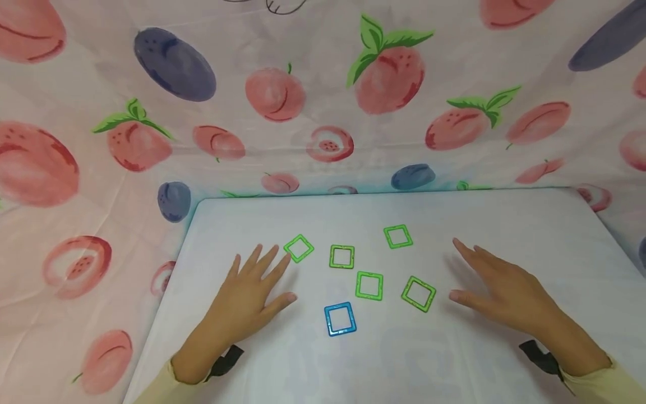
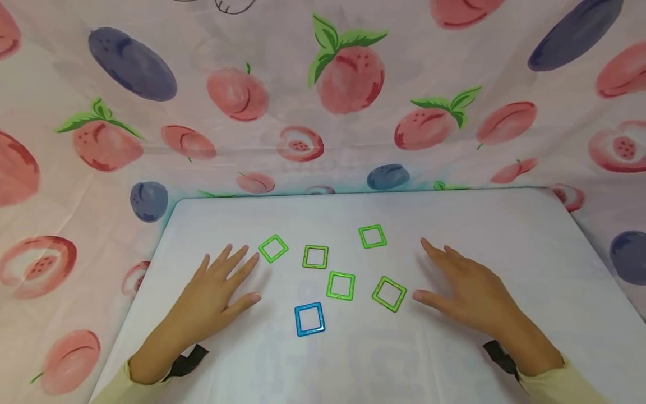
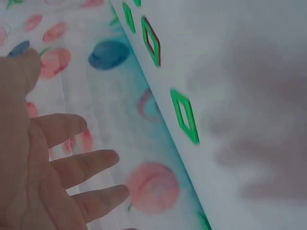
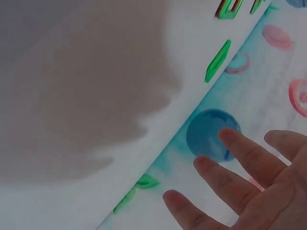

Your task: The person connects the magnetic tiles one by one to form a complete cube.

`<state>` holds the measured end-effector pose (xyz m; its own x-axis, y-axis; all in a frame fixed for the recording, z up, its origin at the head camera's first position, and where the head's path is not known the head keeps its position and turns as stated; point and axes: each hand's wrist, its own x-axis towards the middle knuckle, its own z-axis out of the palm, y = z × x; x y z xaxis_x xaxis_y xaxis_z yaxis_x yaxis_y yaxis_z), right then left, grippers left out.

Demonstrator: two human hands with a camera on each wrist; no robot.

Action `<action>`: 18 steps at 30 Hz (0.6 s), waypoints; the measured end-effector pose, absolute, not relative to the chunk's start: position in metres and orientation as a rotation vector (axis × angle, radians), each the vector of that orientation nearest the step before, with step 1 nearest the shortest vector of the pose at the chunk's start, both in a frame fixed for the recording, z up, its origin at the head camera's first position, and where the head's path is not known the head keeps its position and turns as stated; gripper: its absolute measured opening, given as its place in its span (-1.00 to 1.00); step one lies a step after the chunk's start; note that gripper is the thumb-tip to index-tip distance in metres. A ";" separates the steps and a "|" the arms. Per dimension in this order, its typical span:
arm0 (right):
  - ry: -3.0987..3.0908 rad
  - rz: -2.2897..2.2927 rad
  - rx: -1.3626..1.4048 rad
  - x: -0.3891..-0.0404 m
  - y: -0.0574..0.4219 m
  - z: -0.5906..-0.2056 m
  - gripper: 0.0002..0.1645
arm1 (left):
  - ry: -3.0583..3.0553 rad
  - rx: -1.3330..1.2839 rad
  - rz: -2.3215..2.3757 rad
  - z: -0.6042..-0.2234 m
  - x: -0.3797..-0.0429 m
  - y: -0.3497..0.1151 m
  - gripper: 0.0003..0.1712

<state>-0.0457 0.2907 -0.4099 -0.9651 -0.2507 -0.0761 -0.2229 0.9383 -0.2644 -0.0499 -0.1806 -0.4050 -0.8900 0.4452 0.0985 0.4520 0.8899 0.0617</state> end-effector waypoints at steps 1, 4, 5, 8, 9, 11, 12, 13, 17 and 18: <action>2.983 -0.399 -0.382 -0.046 0.288 -0.411 0.14 | -2.966 -0.734 -0.152 -0.406 -0.051 -0.175 -0.18; 2.974 -0.474 -0.407 -0.047 0.281 -0.415 0.06 | -2.953 -0.790 -0.211 -0.410 -0.054 -0.158 -0.23; 2.974 -0.496 -0.417 -0.048 0.279 -0.417 0.03 | -2.954 -0.803 -0.234 -0.410 -0.055 -0.153 -0.25; 2.974 -0.568 -0.461 -0.051 0.273 -0.421 -0.07 | -2.958 -0.836 -0.305 -0.413 -0.058 -0.135 -0.31; 2.970 -0.595 -0.479 -0.052 0.271 -0.422 -0.10 | -2.963 -0.846 -0.339 -0.415 -0.059 -0.129 -0.33; 2.940 -0.652 -0.503 -0.055 0.266 -0.424 -0.16 | -2.975 -0.860 -0.430 -0.417 -0.062 -0.117 -0.37; 2.921 -0.684 -0.519 -0.057 0.264 -0.425 -0.19 | -2.983 -0.865 -0.480 -0.419 -0.063 -0.112 -0.38; 2.901 -0.712 -0.528 -0.058 0.262 -0.426 -0.21 | -2.993 -0.867 -0.533 -0.421 -0.064 -0.107 -0.39; 2.844 -0.788 -0.545 -0.063 0.254 -0.427 -0.29 | -3.047 -0.848 -0.717 -0.428 -0.070 -0.089 -0.40; 2.838 -0.793 -0.559 -0.064 0.252 -0.428 -0.31 | -3.057 -0.842 -0.762 -0.430 -0.071 -0.086 -0.41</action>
<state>-0.0645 0.2520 -0.4279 -0.9208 -0.3884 -0.0365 -0.3133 0.7920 -0.5241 -0.0712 -0.0857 -0.4300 -0.8600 0.5101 0.0089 0.4547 0.7584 0.4670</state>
